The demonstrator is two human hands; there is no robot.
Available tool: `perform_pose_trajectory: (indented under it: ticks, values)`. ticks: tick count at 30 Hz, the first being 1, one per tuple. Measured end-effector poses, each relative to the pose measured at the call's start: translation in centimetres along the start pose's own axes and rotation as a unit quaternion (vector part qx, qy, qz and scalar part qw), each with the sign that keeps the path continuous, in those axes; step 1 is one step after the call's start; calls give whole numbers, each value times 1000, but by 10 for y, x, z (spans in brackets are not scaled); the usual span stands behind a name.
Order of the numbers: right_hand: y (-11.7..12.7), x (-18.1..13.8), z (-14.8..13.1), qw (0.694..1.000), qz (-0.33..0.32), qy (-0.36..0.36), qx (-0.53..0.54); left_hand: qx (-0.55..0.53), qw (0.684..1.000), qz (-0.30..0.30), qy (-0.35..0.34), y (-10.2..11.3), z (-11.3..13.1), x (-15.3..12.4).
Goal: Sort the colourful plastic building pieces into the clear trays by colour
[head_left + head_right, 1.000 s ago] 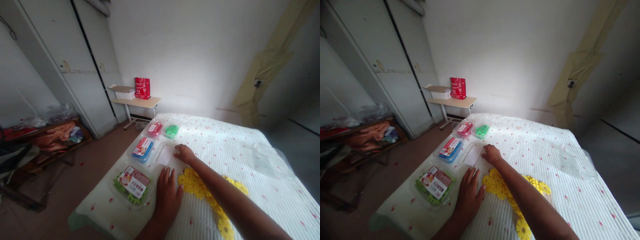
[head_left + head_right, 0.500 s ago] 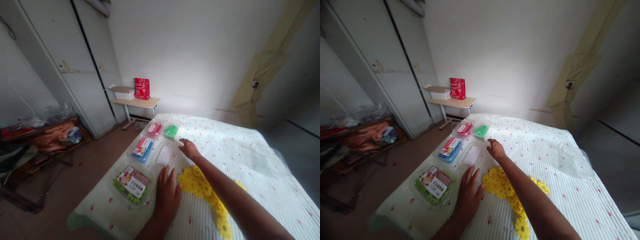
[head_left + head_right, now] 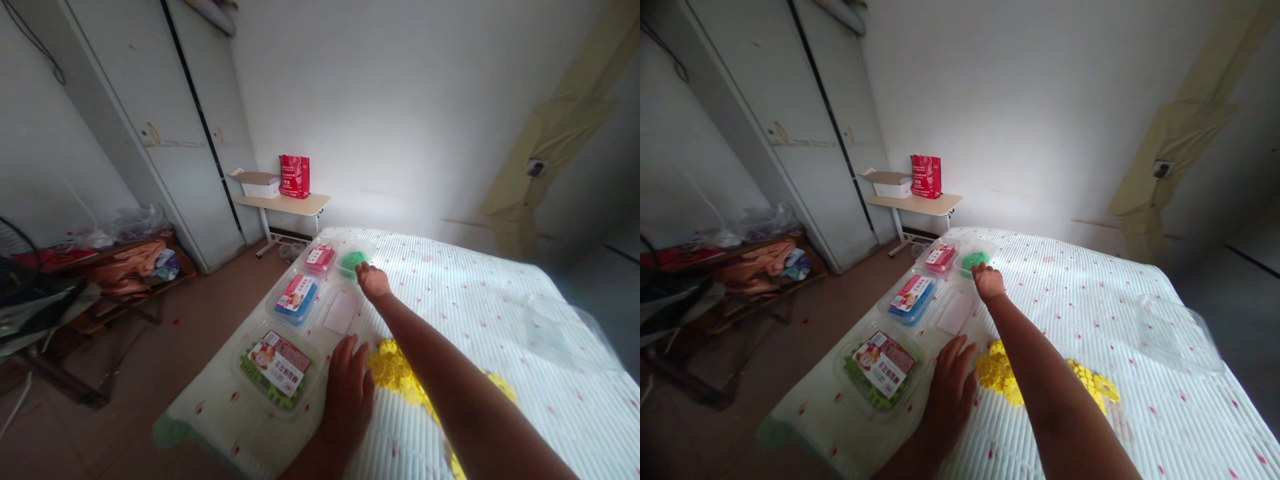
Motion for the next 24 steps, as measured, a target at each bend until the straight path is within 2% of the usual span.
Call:
perform_pose_trajectory:
  ticks: [4,7,9,11,13,16,18,20,22,24]
  values:
    - [3,-10,21,999,26,8,21,-43,999,2,3,4,1,2]
    - [10,-32,43,998,53,-5,39,-114,993,-8,20,7,2,4]
    - [17,-54,57,992,92,-14,80,-189,980,-14,61,8,4,6]
    - [24,-83,67,973,157,-10,168,-296,945,-27,133,8,7,12]
    - [33,-115,71,942,210,8,261,-420,877,-42,230,7,14,22]
    - [43,-162,67,905,245,17,348,-587,727,-70,349,5,30,44]
    - [47,-185,61,890,251,23,379,-678,620,-111,377,3,43,60]
    - [50,-201,56,891,249,40,377,-744,533,-155,372,-2,54,72]
    - [52,-211,51,906,249,59,338,-772,492,-173,363,-8,62,78]
    - [56,-218,48,927,246,65,277,-772,494,-164,365,-15,65,79]
Point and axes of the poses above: each hand's wrist, its own x-axis towards the middle knuckle, its own y-axis out of the back of the hand, z = x × y, the point moved 1 cm from there along x, towards the middle knuckle, and after that the axes turned 4 degrees about y, right-handed, at the moved point
